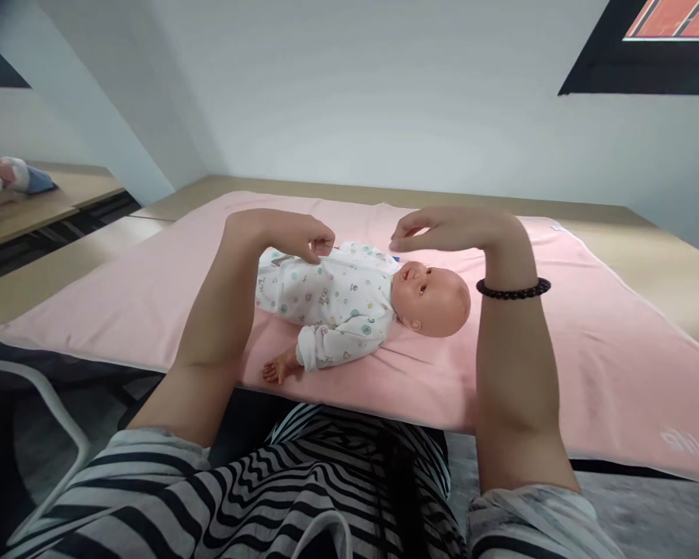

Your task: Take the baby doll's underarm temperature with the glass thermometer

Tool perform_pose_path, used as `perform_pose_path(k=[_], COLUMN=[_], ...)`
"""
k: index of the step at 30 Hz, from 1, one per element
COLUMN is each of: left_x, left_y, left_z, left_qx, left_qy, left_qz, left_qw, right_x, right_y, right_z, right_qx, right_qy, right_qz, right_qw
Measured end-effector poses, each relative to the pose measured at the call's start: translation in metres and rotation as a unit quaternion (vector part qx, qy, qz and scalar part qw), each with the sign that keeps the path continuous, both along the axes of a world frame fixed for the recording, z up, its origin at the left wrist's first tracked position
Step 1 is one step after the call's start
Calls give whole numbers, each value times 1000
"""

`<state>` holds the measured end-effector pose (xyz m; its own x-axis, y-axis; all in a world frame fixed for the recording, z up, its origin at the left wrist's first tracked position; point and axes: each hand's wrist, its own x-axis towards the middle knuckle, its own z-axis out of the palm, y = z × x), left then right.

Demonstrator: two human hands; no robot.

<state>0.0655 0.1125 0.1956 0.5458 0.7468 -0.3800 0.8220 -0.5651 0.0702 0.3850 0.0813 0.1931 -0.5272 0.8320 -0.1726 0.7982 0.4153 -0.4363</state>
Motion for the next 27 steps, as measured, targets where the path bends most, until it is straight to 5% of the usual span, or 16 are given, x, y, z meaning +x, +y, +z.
perform_pose_path(k=[7,20,27], left_x=[-4,-17,-27], left_y=[-8,-1,-23], left_z=[11,11,22], left_qx=[-62,-51,-23], left_qy=[16,40,19], left_qz=[-42,0,-49], left_qw=[997,998,998], right_x=[-60,-47,-33], right_y=[-32,-9,-22], right_z=[3,-9,4], right_qx=[-80,-117,-89], right_qy=[-135,-140,-92], right_qz=[58,32,104], right_qw=[986,983,986])
